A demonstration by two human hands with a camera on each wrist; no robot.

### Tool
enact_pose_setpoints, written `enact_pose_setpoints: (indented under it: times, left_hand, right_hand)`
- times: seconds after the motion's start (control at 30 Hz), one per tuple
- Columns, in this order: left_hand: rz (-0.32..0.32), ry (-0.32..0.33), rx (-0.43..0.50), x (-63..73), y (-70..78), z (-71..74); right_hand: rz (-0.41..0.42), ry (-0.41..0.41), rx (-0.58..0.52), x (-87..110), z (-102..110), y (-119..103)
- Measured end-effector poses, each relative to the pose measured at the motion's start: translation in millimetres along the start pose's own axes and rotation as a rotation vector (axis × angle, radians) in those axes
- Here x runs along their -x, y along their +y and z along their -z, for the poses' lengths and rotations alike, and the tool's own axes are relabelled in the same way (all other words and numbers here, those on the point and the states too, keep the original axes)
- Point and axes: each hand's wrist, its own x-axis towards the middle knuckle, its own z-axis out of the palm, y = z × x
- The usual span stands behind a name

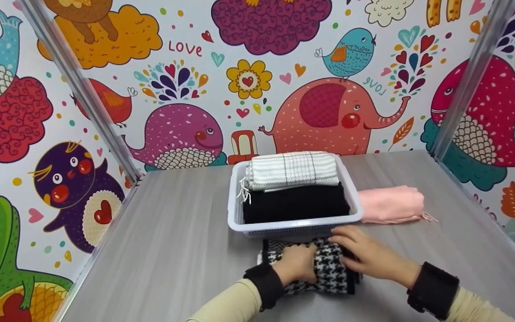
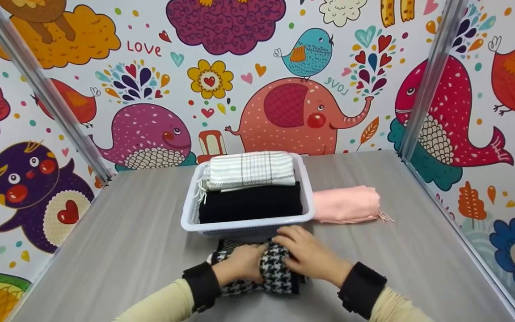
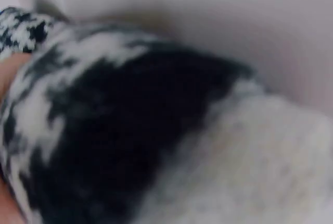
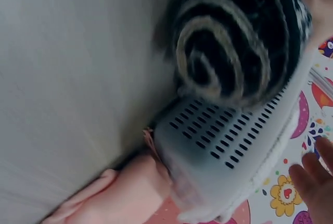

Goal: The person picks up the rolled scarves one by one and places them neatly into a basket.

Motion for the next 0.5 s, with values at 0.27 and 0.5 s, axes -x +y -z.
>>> enact_pose_setpoints:
  times: [0.27, 0.5]
  left_hand:
    - [-0.002, 0.289, -0.271, 3.5, 40.3, -12.1]
    - [-0.033, 0.371, -0.402, 22.7, 47.7, -18.7]
  right_hand:
    - [-0.223, -0.449, -0.094, 10.1, -10.4, 1.4]
    - [-0.243, -0.503, -0.039, 12.7, -18.0, -0.3]
